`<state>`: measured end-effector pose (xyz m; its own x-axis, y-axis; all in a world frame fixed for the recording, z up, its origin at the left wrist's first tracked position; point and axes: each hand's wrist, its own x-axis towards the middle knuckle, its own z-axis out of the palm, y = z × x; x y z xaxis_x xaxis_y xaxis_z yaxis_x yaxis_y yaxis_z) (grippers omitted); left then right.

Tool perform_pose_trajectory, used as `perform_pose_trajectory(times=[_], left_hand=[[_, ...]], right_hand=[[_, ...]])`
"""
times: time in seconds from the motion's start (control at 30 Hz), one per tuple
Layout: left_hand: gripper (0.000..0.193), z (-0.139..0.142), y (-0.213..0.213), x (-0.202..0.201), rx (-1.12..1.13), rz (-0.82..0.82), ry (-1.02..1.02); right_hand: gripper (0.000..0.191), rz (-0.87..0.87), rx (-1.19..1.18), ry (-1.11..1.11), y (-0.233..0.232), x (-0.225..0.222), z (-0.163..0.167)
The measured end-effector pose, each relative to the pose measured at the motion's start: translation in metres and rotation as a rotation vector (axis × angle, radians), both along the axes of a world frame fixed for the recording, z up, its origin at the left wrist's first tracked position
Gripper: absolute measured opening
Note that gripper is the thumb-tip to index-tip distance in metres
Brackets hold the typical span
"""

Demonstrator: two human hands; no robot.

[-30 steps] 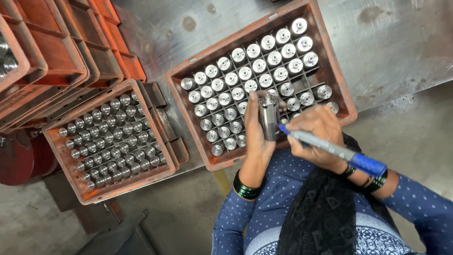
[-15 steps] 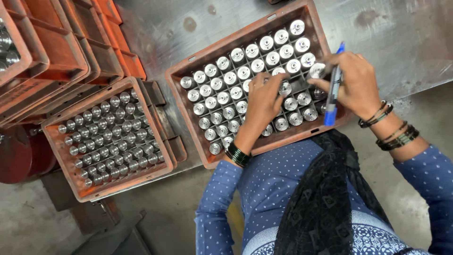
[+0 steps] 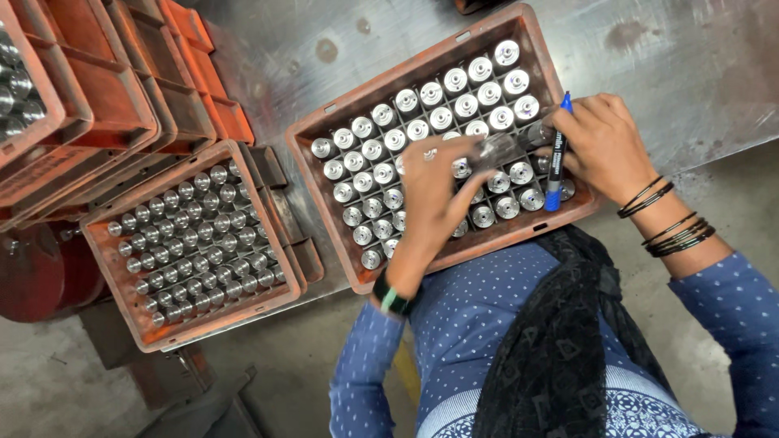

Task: The person marks the top surface of small cylindrical metal parts with a blue marker. They pick each part from a tray, mark it, and place it back in the tray. The process is repeated for many parts.

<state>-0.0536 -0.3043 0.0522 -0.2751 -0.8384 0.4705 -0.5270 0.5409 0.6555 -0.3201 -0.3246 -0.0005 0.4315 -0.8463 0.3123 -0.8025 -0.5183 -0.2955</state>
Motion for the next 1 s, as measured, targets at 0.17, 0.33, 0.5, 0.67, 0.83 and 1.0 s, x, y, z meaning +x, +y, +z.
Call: perform_pose_trajectory(times=[0.17, 0.33, 0.5, 0.67, 0.83, 1.0], left_hand=[[0.049, 0.014, 0.015, 0.019, 0.688, -0.075, 0.864], [0.038, -0.024, 0.026, 0.002, 1.046, 0.049, 1.159], [0.038, -0.046, 0.044, -0.008, 1.075, -0.039, 1.508], [0.046, -0.049, 0.043, -0.004, 1.006, -0.042, 1.571], [0.048, -0.042, 0.044, -0.005, 0.969, 0.069, 1.466], [0.061, -0.034, 0.037, -0.002, 0.915, 0.134, 1.449]], right_hand=[[0.034, 0.031, 0.101, 0.061, -0.006, -0.004, 0.002], [0.042, 0.139, 0.01, 0.328, -0.013, 0.01, -0.004], [0.039, 0.063, 0.124, 0.067, -0.017, 0.023, 0.005], [0.027, -0.015, 0.059, -0.341, 0.009, 0.036, 0.026], [0.023, -0.11, 0.269, -0.721, 0.048, 0.068, 0.031], [0.031, -0.137, 0.464, -1.085, 0.067, 0.088, 0.027]])
